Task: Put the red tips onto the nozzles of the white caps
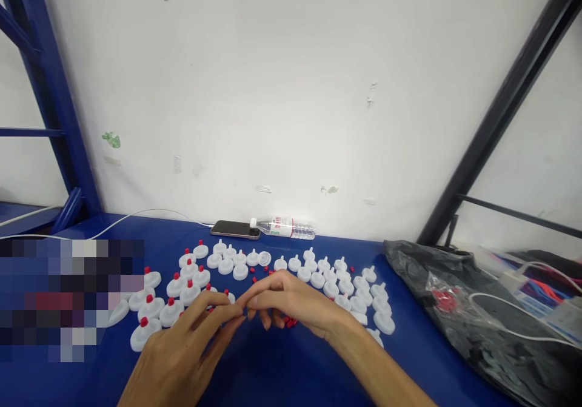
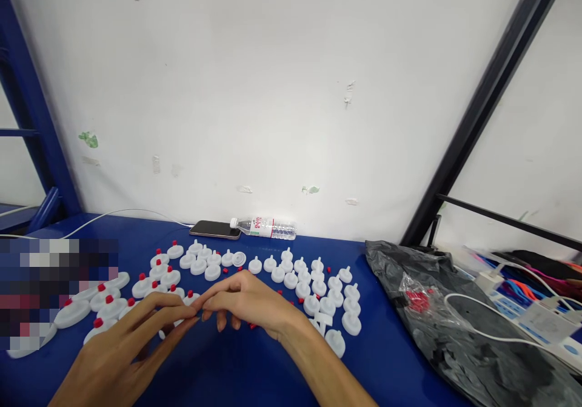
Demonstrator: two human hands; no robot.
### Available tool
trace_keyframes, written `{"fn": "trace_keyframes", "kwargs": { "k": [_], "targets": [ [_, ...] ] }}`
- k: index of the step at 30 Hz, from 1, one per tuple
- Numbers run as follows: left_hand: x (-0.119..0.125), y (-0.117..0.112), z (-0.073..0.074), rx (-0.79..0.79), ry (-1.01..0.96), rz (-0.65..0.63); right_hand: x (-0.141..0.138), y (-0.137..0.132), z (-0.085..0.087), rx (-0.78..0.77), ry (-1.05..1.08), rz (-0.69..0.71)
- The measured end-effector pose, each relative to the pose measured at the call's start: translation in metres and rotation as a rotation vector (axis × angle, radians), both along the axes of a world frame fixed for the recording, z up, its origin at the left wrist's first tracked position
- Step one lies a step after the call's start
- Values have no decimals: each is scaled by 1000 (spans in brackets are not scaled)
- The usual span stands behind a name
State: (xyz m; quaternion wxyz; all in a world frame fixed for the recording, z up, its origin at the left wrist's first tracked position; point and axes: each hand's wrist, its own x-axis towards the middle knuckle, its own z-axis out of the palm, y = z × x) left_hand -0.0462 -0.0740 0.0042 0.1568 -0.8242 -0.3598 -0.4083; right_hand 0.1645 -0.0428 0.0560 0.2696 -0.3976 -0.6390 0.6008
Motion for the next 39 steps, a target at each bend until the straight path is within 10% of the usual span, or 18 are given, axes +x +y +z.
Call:
{"fn": "trace_keyframes", "kwargs": {
  "k": [7, 13, 20, 33, 39],
  "targets": [
    [3, -1, 4, -109, -113, -19, 6, -1, 11, 134, -37, -156],
    [3, -3, 3, -80, -116, -13, 30, 15, 4, 844, -763, -731],
    [-3, 2, -7, -5, -27, -3, 47, 35, -23, 744, -1016, -601],
    [0, -2, 1, -62, -132, -73, 40, 28, -1, 714, -541, -537],
    [2, -3, 3, -47, -147, -79, 26, 18, -1, 381, 6, -297]
  ]
}}
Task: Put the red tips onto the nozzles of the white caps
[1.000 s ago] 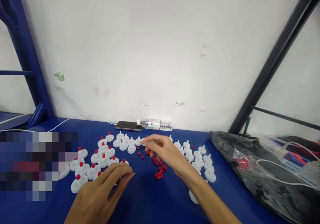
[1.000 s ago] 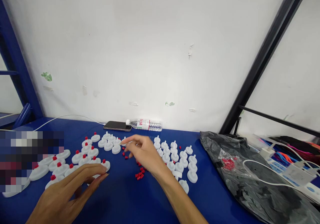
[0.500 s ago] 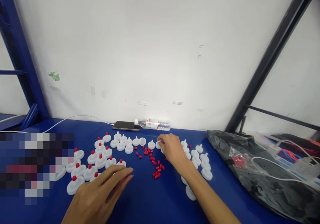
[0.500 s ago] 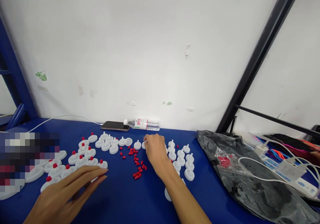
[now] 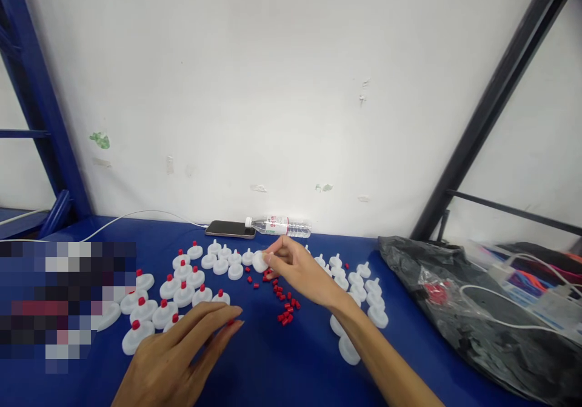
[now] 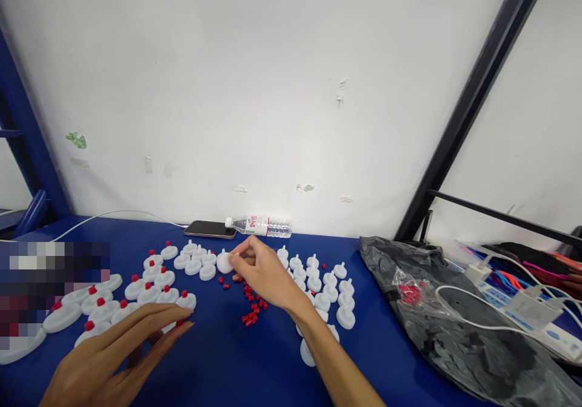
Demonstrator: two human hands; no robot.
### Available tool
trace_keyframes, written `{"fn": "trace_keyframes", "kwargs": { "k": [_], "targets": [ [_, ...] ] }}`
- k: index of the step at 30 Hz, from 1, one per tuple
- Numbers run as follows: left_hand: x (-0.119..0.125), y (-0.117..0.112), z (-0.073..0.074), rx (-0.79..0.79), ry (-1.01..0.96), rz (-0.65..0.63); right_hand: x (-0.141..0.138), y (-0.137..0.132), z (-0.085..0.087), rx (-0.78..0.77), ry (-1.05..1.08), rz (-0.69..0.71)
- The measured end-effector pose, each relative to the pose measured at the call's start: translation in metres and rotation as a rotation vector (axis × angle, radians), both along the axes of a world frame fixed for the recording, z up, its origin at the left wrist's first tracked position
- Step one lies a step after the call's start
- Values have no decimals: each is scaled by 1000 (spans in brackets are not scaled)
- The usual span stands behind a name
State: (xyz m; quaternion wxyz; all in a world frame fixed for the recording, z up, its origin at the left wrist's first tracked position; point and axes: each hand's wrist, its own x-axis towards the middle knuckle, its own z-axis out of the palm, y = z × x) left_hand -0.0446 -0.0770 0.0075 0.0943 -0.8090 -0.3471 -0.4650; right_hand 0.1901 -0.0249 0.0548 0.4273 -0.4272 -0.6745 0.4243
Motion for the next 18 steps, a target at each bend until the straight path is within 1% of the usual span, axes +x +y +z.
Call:
{"fn": "trace_keyframes", "kwargs": {
  "k": [4, 9, 13, 15, 18],
  "targets": [
    [-1, -2, 0, 23, -5, 15, -8, -11, 5, -46, -16, 158],
    [0, 0, 1, -55, -26, -42, -13, -17, 4, -40, -104, 317],
    [-1, 0, 1, -61, -18, -65, -16, -19, 2, -37, -105, 367],
    [-3, -1, -2, -30, -34, -53, -18, -19, 2, -34, -107, 374],
    [-6, -1, -7, -38, -8, -63, -19, -20, 2, -32, -120, 382]
  ]
}}
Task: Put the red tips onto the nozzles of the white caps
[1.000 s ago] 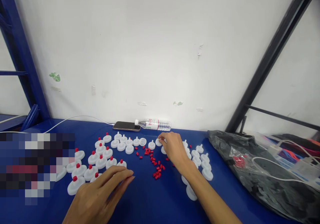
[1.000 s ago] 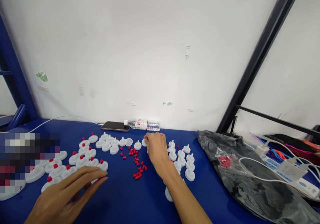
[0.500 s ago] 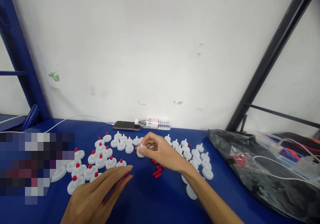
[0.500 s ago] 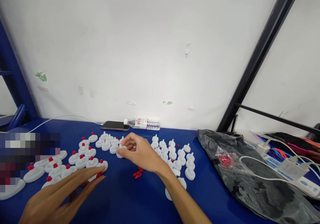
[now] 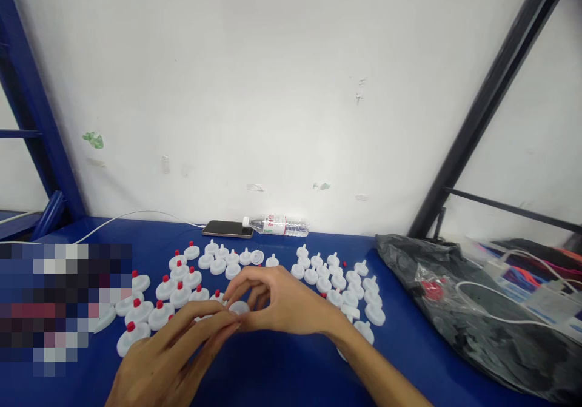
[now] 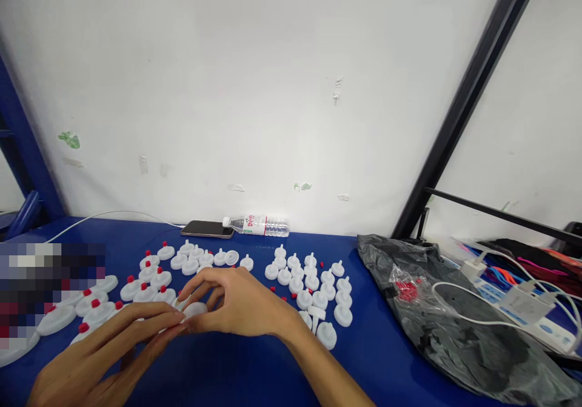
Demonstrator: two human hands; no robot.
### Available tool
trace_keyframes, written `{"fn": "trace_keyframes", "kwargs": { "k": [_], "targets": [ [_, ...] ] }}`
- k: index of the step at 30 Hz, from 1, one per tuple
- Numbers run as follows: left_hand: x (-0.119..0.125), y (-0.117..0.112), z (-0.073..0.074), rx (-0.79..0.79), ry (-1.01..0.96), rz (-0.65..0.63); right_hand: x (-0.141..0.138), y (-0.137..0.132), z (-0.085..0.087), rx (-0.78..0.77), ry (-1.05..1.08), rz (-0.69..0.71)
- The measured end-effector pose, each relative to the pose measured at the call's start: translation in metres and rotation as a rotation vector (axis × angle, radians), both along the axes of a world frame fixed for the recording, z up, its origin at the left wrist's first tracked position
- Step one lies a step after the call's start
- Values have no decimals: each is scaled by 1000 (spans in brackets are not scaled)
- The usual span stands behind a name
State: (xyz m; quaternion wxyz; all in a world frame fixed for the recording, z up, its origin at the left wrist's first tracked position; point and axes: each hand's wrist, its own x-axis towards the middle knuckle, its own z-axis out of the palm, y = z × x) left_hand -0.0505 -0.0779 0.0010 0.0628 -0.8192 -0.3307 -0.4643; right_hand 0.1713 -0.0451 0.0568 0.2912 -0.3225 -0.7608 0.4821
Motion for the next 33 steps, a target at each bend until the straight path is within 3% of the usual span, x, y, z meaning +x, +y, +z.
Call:
{"fn": "trace_keyframes", "kwargs": {
  "k": [11, 19, 27, 33],
  "targets": [
    [3, 3, 2, -47, 6, -18, -2, 0, -1, -10, 29, 0],
    [3, 1, 5, 31, 0, -42, 4, -2, 7, -237, 164, 213],
    [0, 4, -3, -39, -4, -40, -3, 0, 1, -311, 175, 150],
    [4, 2, 2, -47, -19, -32, -4, 0, -2, -298, 179, 116]
  ]
}}
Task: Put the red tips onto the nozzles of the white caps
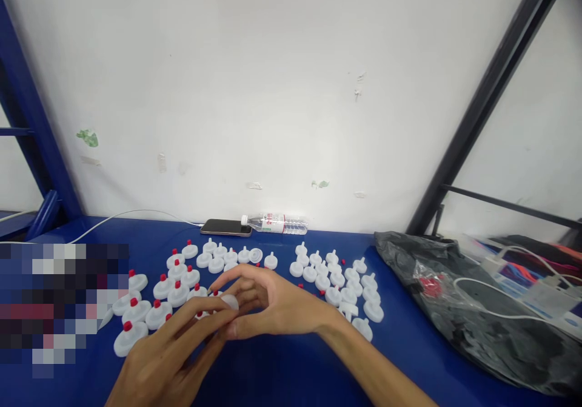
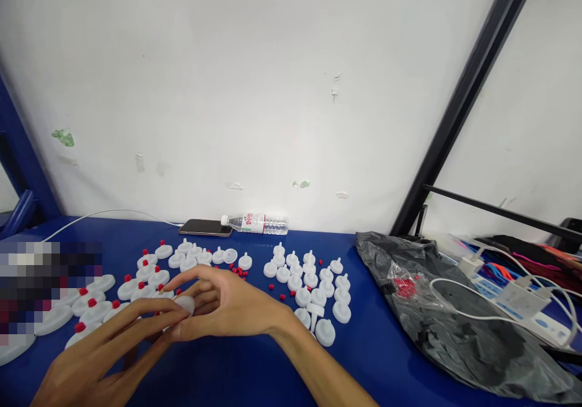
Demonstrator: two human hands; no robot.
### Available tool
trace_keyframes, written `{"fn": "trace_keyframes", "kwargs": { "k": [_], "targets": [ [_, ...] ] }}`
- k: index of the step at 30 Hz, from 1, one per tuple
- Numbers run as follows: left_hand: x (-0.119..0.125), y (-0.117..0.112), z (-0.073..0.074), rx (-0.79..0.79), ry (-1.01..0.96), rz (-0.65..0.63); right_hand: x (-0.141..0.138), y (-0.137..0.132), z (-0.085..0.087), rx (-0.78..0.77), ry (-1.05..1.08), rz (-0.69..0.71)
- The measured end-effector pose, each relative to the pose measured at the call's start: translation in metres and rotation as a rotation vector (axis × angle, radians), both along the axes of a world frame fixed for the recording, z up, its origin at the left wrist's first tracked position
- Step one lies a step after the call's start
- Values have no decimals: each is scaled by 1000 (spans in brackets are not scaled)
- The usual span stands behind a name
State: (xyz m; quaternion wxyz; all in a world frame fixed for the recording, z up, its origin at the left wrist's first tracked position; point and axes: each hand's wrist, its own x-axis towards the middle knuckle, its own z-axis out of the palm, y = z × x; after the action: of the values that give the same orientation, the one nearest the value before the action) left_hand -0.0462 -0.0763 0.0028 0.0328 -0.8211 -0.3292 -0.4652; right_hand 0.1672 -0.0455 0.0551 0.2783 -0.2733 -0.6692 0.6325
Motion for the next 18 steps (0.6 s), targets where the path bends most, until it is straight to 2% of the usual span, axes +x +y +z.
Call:
{"fn": "trace_keyframes", "kwargs": {
  "k": [5, 9, 15, 18],
  "targets": [
    [2, 0, 3, 31, 18, 45, -2, -2, -4, 1, 21, -19],
    [4, -2, 2, -30, -2, 87, -4, 0, -6, 32, 38, -107],
    [7, -3, 1, -183, -109, 187, 5, 11, -3, 151, 86, -459],
    [6, -1, -1, -288, -154, 185, 13, 17, 2, 196, 129, -615]
  ]
}}
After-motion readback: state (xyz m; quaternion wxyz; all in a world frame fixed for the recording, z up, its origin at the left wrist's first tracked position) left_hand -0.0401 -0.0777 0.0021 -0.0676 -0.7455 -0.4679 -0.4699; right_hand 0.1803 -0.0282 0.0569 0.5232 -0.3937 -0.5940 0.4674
